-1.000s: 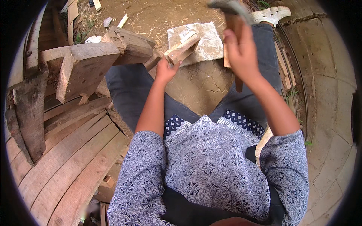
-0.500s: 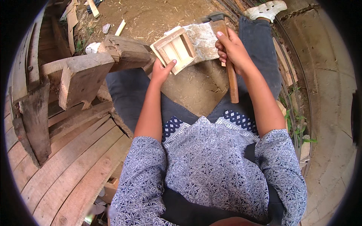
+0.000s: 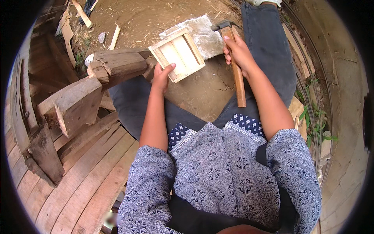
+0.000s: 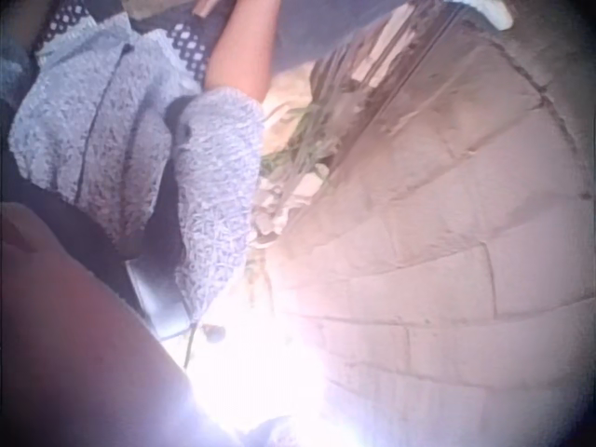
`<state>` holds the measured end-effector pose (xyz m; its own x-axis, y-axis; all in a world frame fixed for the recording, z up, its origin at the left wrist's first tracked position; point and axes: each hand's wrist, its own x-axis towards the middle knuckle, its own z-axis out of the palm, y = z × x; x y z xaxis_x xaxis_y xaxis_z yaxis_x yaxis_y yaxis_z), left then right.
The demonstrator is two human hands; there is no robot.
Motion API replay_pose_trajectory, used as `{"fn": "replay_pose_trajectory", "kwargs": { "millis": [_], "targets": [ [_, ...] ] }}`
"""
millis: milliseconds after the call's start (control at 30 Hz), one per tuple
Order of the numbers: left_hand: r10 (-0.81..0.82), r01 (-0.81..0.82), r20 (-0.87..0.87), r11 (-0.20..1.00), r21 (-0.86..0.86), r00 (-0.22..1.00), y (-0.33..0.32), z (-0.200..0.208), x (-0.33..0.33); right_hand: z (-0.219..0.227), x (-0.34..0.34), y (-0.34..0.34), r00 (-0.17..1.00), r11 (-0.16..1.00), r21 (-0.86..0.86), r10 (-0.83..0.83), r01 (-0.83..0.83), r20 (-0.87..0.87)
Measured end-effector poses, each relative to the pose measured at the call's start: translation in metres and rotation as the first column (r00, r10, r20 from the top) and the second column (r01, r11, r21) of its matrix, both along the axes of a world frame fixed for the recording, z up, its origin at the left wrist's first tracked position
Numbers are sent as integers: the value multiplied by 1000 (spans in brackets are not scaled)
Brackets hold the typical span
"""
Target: The person assembles a small wooden box by fitting pieces together and using a hammer to secure them. The person repeatedly adjusts the box and hammers the joints to ensure they are tight.
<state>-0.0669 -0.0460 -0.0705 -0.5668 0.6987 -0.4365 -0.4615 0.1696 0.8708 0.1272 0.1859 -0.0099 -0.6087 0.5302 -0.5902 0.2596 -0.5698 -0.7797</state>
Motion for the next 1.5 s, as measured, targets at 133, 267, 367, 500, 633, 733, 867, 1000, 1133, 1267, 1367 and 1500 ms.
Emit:
{"fn": "replay_pose_trajectory", "kwargs": {
  "millis": [133,267,367,500,633,733,867,1000,1133,1267,1367,1500],
  "targets": [
    [13,-15,45,999,37,999,5,9,4,-7,0,4,999,999,35,-35,35,-5],
    [34,-39,103,998,54,994,7,15,7,-4,-1,1,999,997,67,-34,33,4],
    [1,-11,115,997,82,993,7,18,7,-2,-2,-1,1000,993,116,16,-16,1],
    [-18,6,107,994,111,994,9,21,9,0,-5,-5,1000,992,122,23,-23,1],
    [-56,42,-211,997,-70,976,18,26,12,-8,-5,-5,998,981,182,60,-63,25],
    [-75,-13,-679,992,-124,730,23,-2,7,-11,-3,-7,988,955,259,122,-142,89],
    [-239,-89,-727,920,-381,643,12,-37,0,0,-7,-22,979,829,520,170,-205,115],
    [-48,-124,-889,985,-117,456,2,-59,5,41,-18,-33,982,623,767,181,-157,55],
    [-176,-143,-775,935,-325,607,13,-23,22,117,-27,-37,967,646,760,136,79,-216],
    [-135,-140,-816,957,-255,562,14,-31,16,97,-32,-46,977,285,956,174,67,-120],
    [-134,-162,-868,958,-238,479,15,-37,17,30,-21,-46,906,495,767,319,-409,277],
    [-192,-109,-664,917,-384,722,14,-29,22,36,-21,-33,920,586,726,353,-361,172]
  ]
}}
